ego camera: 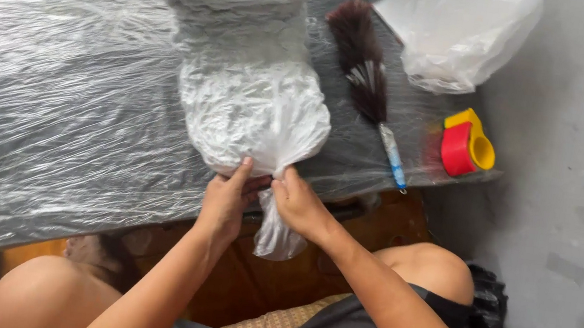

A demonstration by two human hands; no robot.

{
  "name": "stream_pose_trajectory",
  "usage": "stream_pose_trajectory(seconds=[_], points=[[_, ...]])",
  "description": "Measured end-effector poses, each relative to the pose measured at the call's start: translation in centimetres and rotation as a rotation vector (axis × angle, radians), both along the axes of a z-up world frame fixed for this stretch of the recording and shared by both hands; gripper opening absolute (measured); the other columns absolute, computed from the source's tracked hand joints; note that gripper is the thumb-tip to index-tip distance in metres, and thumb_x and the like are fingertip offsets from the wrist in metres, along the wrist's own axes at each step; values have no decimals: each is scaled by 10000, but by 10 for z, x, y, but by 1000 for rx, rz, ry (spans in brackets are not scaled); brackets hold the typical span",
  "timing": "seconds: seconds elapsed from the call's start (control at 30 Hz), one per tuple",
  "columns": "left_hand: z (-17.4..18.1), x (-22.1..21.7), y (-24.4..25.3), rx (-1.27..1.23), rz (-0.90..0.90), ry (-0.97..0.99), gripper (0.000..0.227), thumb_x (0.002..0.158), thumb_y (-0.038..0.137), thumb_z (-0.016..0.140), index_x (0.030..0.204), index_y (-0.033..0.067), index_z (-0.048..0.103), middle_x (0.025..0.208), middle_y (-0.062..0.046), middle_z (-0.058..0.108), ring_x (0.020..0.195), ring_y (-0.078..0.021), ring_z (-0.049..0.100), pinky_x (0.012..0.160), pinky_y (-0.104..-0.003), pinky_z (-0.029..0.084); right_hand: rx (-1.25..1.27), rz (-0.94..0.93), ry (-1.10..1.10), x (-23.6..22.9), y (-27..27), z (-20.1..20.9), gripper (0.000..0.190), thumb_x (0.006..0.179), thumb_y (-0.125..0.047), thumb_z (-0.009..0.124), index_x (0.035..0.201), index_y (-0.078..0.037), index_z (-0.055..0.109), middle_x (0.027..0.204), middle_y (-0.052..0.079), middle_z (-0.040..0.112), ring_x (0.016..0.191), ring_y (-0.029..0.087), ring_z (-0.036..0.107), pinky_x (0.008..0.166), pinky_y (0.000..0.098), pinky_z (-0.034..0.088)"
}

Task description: Using a vacuum cleaner to remove air from a plastic bag containing a pillow to compress it, then sealing the bag with tape.

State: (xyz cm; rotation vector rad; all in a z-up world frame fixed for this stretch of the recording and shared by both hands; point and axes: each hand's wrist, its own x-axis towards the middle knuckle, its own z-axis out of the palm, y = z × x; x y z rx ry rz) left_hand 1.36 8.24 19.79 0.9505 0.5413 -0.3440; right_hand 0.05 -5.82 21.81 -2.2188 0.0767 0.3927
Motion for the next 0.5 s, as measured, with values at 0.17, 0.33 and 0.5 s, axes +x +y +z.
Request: stream_pose_trajectory(seconds=[0.17, 0.33, 0.5], points=[[30, -28, -11, 133, -141, 143, 678, 956, 381, 596, 1400, -81, 375, 1383, -317, 561, 1305, -390, 593, 1038, -487, 500, -141, 18, -164, -4, -8, -76, 296, 1003, -245, 465, 1015, 39, 546, 935, 326, 680, 938, 517, 661, 779, 595, 497], [35, -48, -18, 688, -326, -85, 478, 945, 343, 595, 1364, 113, 574, 1360, -56, 626, 1258, -170, 580, 1075, -322, 425, -243, 26, -82, -8, -2, -44, 261, 1021, -246, 473, 1055, 10, 511, 981, 303, 694, 889, 557, 643, 716, 642, 452], [18, -44, -23, 531, -316, -130, 405, 993, 225, 586, 1338, 13, 579, 1298, -120, 662, 1182, -164, 618, 1010, -298, 496, -406, 53, -267, -15, 1, -41, 231, 1042, -250, 497, 1030, -21, 467, 763, 208, 722, 666, 487, 691, 548, 596, 509]])
